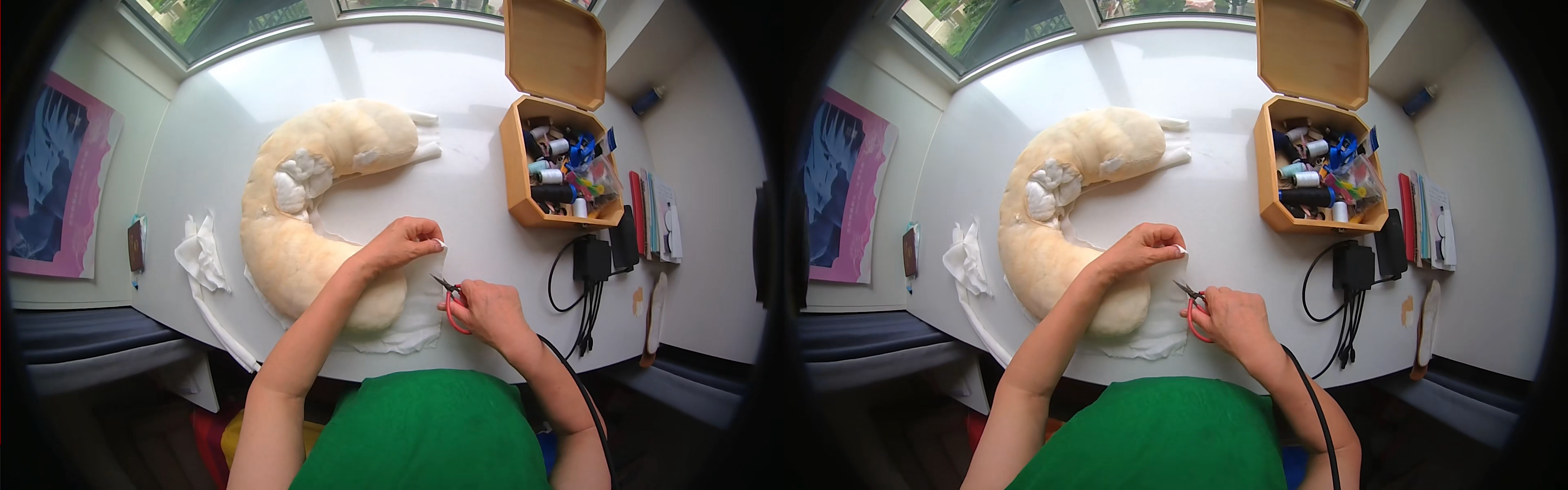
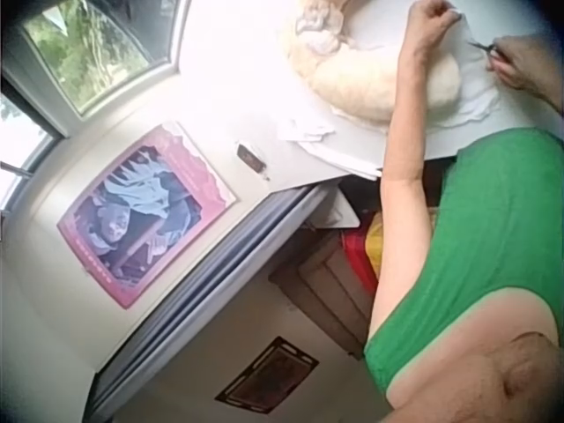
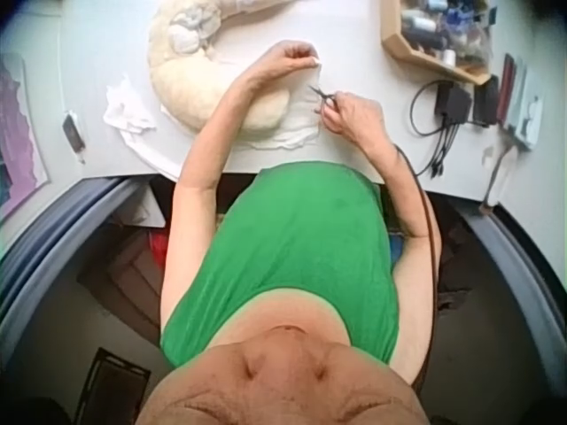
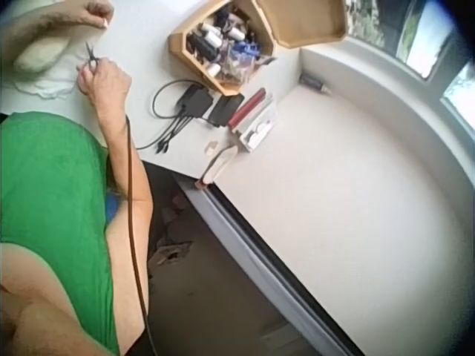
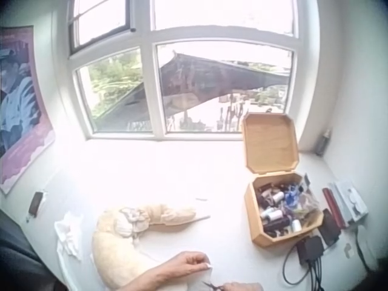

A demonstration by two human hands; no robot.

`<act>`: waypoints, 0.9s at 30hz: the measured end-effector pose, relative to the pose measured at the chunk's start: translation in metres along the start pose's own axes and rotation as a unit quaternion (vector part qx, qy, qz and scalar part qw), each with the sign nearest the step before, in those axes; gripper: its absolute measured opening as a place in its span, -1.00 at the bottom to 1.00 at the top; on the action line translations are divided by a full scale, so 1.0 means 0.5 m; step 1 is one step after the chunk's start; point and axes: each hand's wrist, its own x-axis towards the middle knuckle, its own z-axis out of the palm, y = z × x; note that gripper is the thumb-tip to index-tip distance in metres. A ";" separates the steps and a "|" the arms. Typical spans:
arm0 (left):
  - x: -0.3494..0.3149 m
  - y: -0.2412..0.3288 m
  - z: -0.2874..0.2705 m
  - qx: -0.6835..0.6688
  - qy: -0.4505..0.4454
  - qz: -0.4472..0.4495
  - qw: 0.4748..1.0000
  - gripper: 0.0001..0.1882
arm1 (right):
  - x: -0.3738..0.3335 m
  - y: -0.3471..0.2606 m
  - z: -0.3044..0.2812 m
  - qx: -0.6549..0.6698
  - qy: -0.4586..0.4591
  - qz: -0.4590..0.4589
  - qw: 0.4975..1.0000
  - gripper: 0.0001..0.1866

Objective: Repairing a torn neck pillow by cutting fabric for a patch.

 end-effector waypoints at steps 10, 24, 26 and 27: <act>0.003 -0.010 0.005 -0.036 0.022 0.026 0.999 -0.84 | 0.009 0.015 0.000 -0.019 -0.005 -0.015 1.000 -0.47; 0.005 -0.010 -0.001 -0.029 0.002 0.007 1.000 -0.85 | 0.047 -0.015 -0.022 0.023 -0.032 0.027 0.999 -0.45; 0.005 -0.008 -0.001 -0.023 0.004 0.002 1.000 -0.85 | 0.048 -0.010 -0.018 0.023 -0.023 0.023 0.999 -0.46; 0.005 -0.011 -0.002 -0.028 0.008 0.005 1.000 -0.85 | 0.048 -0.007 -0.015 0.022 -0.014 0.019 0.999 -0.46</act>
